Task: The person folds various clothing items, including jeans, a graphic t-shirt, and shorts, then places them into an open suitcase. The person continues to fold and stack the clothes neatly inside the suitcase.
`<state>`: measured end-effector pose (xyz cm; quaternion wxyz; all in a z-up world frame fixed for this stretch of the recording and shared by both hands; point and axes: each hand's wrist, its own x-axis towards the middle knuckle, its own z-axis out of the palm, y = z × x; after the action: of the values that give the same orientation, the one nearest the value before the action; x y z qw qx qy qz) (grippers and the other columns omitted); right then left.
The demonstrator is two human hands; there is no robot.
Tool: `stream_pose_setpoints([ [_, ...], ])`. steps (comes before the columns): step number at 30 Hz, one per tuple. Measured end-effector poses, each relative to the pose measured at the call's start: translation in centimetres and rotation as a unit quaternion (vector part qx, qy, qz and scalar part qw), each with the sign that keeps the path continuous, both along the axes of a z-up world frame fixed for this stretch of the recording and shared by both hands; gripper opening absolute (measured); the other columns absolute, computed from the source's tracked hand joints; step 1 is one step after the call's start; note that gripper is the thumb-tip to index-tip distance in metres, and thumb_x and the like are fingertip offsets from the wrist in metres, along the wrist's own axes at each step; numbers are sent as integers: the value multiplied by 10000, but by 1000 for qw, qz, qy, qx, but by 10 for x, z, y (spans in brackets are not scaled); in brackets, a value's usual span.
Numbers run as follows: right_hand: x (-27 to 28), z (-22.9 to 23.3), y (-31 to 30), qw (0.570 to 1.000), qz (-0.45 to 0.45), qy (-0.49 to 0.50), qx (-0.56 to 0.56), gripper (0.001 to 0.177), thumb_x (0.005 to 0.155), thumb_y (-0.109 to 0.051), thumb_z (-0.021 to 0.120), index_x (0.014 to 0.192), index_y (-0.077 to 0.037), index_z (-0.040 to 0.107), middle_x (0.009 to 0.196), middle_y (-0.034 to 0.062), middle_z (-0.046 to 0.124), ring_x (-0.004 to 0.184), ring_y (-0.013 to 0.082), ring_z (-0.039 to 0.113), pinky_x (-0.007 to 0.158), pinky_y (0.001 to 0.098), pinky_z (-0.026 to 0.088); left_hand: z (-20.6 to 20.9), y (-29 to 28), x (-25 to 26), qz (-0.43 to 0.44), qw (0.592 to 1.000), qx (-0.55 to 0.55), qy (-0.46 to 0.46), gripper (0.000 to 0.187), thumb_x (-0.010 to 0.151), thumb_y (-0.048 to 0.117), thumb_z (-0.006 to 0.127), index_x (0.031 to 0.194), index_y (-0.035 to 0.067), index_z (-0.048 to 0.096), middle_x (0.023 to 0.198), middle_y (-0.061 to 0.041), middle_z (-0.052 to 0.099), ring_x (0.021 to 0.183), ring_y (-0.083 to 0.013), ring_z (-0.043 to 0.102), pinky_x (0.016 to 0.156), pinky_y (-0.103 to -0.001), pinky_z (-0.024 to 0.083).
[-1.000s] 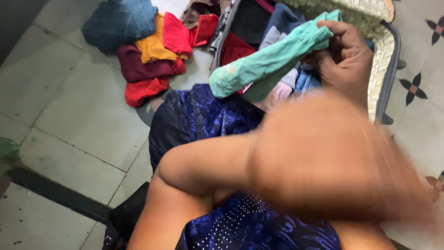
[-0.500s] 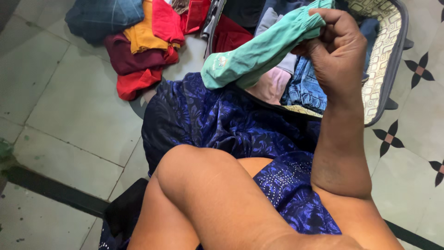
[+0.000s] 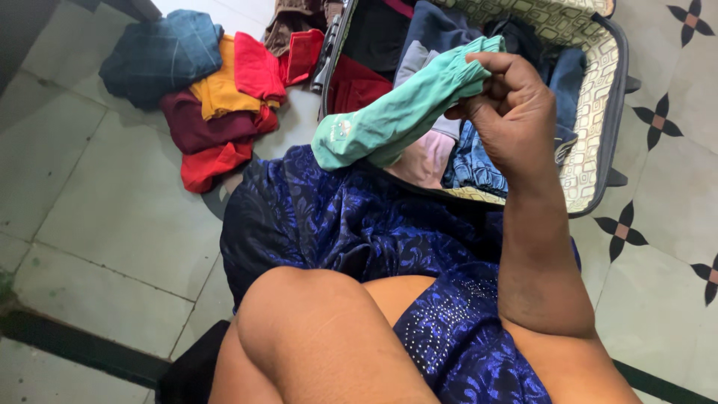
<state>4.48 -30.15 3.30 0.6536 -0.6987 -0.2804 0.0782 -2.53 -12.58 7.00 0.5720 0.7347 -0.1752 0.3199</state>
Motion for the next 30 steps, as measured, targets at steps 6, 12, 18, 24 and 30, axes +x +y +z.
stream_pose_setpoints([
  [6,-6,2,1,1000,12,18,17,269,1076,106,632,1327,22,582,1182,97,707,1066,157,721,936,338,651,-4,5,14,-8,1000,-8,21,268,931,123,777,1170,76,664,1075,-74,693,993,-232,709,874,-326,581],
  [12,-7,-2,-2,999,30,13,25,283,1087,108,630,1350,16,580,1193,93,702,1101,154,713,980,342,651,-11,0,15,-23,999,-14,36,271,944,142,774,1182,72,664,1079,-75,692,990,-227,710,874,-325,585],
  [18,-10,4,0,1000,9,11,10,272,1072,105,637,1322,12,586,1178,98,713,1072,157,724,958,336,650,-2,5,7,-8,999,-13,28,275,957,160,770,1194,69,664,1082,-77,692,987,-222,712,874,-324,588],
  [24,-2,-8,-5,999,19,18,45,290,1087,124,656,1346,8,595,1199,96,716,1046,144,716,931,321,636,12,10,-8,0,998,-28,49,281,970,178,767,1205,65,664,1085,-78,691,984,-217,713,875,-323,592],
  [30,10,-3,1,994,-42,98,39,284,1079,74,648,1351,-3,681,1066,59,716,928,86,671,892,252,580,34,13,-37,18,999,-17,27,289,983,197,764,1217,61,664,1089,-79,690,980,-212,715,875,-322,595],
])
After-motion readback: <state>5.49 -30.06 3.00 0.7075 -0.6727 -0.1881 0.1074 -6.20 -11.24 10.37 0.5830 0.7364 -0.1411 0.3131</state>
